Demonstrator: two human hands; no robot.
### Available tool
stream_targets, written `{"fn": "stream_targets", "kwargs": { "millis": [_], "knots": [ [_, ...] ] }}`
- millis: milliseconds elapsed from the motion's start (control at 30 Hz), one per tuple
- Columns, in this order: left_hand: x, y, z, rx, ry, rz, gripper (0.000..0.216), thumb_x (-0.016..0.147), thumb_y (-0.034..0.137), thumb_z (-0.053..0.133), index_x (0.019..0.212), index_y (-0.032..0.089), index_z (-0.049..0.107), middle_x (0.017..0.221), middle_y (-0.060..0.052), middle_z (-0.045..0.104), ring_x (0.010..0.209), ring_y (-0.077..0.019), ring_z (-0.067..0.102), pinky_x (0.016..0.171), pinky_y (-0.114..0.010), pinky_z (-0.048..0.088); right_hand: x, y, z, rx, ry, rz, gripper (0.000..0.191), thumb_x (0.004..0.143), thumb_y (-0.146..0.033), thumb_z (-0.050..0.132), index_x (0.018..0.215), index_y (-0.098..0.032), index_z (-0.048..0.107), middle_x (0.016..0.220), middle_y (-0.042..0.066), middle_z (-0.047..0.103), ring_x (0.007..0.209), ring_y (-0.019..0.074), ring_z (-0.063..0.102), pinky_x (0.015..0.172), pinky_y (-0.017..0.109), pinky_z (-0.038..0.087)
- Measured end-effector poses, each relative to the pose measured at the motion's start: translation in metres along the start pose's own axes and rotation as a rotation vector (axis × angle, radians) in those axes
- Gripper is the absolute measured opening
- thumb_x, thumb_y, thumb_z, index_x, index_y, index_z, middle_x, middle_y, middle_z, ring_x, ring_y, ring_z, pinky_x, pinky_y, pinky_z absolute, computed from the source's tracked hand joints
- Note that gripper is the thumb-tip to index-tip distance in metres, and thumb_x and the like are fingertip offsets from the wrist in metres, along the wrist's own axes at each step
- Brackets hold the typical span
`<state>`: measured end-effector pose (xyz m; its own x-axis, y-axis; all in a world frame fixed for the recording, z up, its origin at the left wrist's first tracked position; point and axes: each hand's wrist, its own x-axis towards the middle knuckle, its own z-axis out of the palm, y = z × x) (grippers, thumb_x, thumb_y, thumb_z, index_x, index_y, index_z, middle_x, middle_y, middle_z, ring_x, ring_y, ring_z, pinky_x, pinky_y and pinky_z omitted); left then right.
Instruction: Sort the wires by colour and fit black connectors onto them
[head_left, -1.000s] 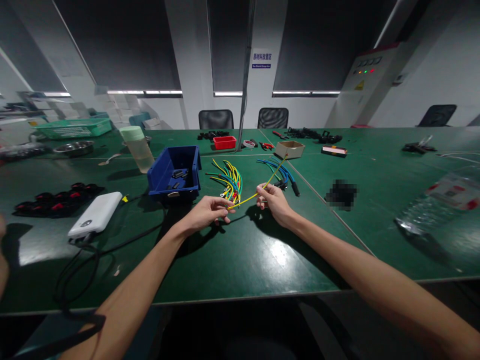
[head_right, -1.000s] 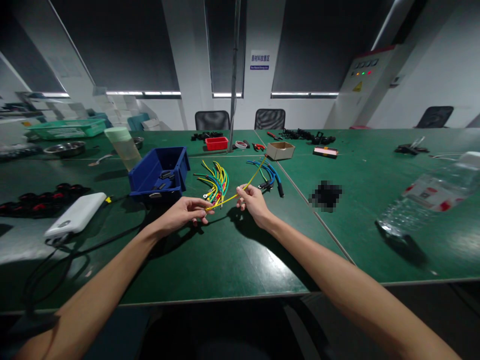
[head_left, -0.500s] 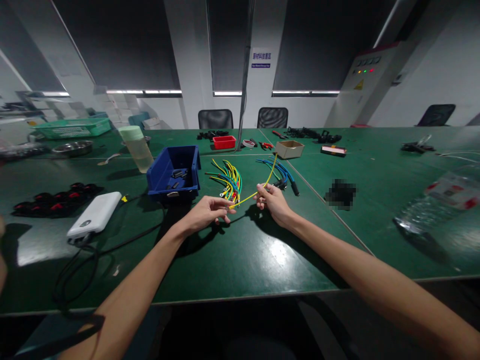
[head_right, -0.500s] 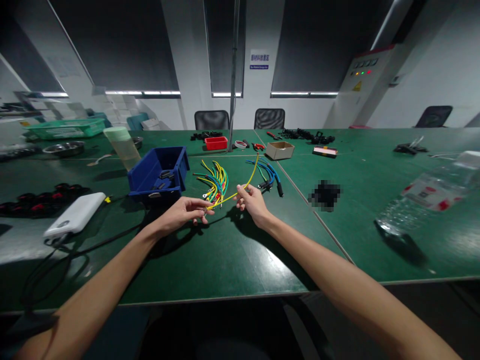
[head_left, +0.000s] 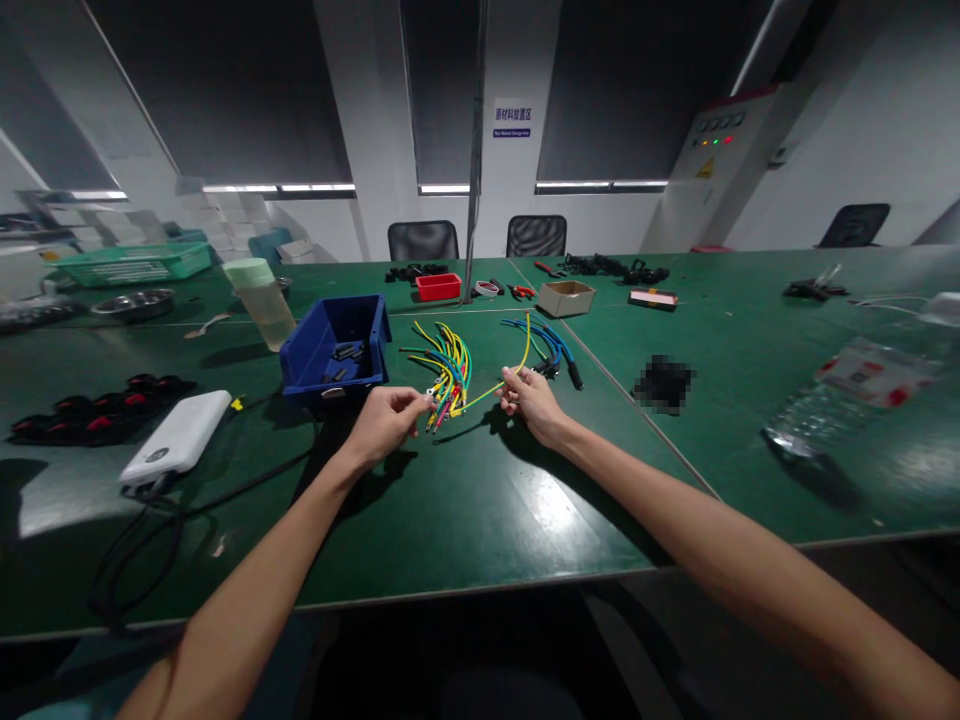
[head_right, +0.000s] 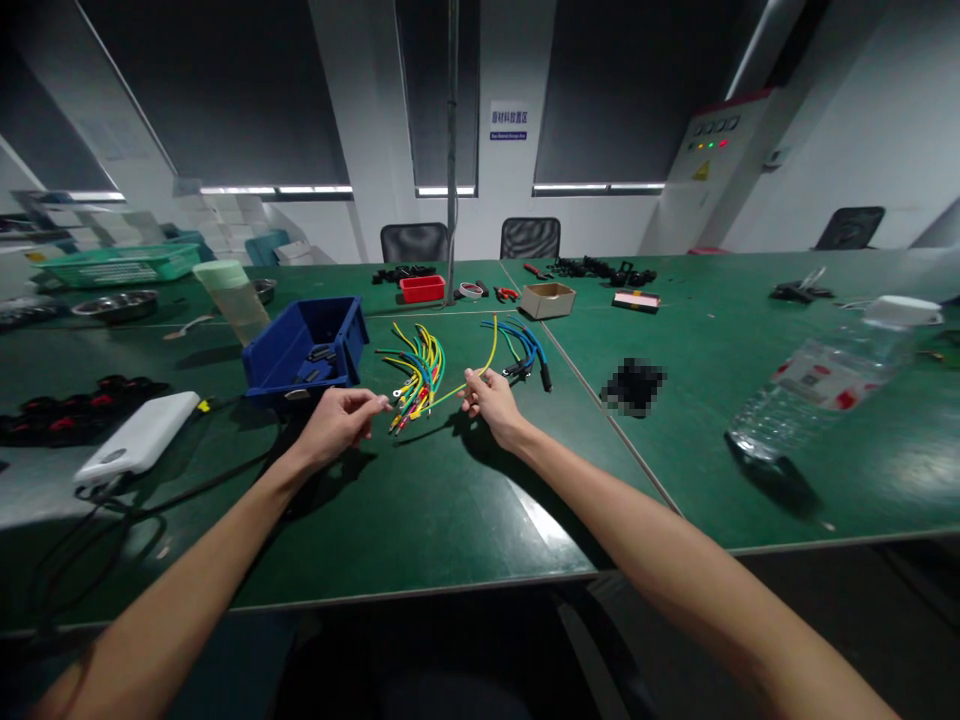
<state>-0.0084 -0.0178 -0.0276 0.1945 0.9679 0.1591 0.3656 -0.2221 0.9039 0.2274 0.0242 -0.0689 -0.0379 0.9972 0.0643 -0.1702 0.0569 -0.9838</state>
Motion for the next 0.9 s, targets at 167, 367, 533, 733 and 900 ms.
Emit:
{"fn": "stream_targets", "kwargs": {
  "millis": [167, 367, 533, 733, 900],
  "knots": [
    [0.002, -0.006, -0.021, 0.223, 0.636, 0.096, 0.033, 0.083, 0.044, 0.049, 0.067, 0.017, 0.060, 0.057, -0.001, 0.058, 0.051, -0.0137, 0.054, 0.052, -0.023, 0.042, 0.005, 0.003, -0.005, 0.003, 0.025, -0.016, 0.042, 0.071, -0.057, 0.063, 0.078, -0.020, 0.044, 0.058, -0.005, 0.053, 0.045, 0.0063, 0.048, 0.040, 0.017, 0.033],
    [0.026, -0.018, -0.062, 0.587, 0.832, 0.008, 0.028, 0.079, 0.032, 0.053, 0.099, 0.015, 0.061, 0.094, -0.008, 0.068, 0.080, -0.0201, 0.064, 0.079, -0.029, 0.047, 0.007, 0.005, -0.008, -0.009, 0.030, -0.019, 0.038, 0.076, -0.054, 0.059, 0.083, -0.020, 0.045, 0.061, -0.004, 0.056, 0.044, 0.0060, 0.049, 0.038, 0.016, 0.034],
    [0.069, -0.038, -0.095, 0.847, 0.561, -0.105, 0.031, 0.074, 0.031, 0.056, 0.100, 0.016, 0.065, 0.096, -0.012, 0.069, 0.092, -0.0280, 0.063, 0.085, -0.036, 0.046, 0.007, 0.005, -0.009, -0.035, 0.028, -0.020, 0.034, 0.079, -0.052, 0.056, 0.083, -0.019, 0.045, 0.064, -0.002, 0.059, 0.044, 0.0062, 0.050, 0.038, 0.016, 0.035],
    [0.103, -0.060, -0.103, 0.912, 0.324, -0.282, 0.032, 0.068, 0.030, 0.065, 0.096, 0.014, 0.065, 0.091, -0.013, 0.067, 0.086, -0.0306, 0.061, 0.076, -0.036, 0.044, 0.008, 0.005, -0.011, -0.043, 0.019, -0.031, 0.032, 0.081, -0.049, 0.056, 0.081, -0.019, 0.047, 0.064, -0.001, 0.060, 0.045, 0.0066, 0.051, 0.038, 0.016, 0.036],
    [0.103, -0.061, -0.101, 0.878, 0.223, -0.382, 0.020, 0.071, 0.031, 0.066, 0.079, 0.013, 0.062, 0.062, -0.003, 0.058, 0.062, -0.0193, 0.054, 0.063, -0.026, 0.038, 0.007, 0.003, -0.009, -0.045, 0.021, -0.028, 0.029, 0.083, -0.046, 0.055, 0.081, -0.018, 0.046, 0.063, 0.000, 0.060, 0.045, 0.0063, 0.050, 0.038, 0.016, 0.035]
  ]
}}
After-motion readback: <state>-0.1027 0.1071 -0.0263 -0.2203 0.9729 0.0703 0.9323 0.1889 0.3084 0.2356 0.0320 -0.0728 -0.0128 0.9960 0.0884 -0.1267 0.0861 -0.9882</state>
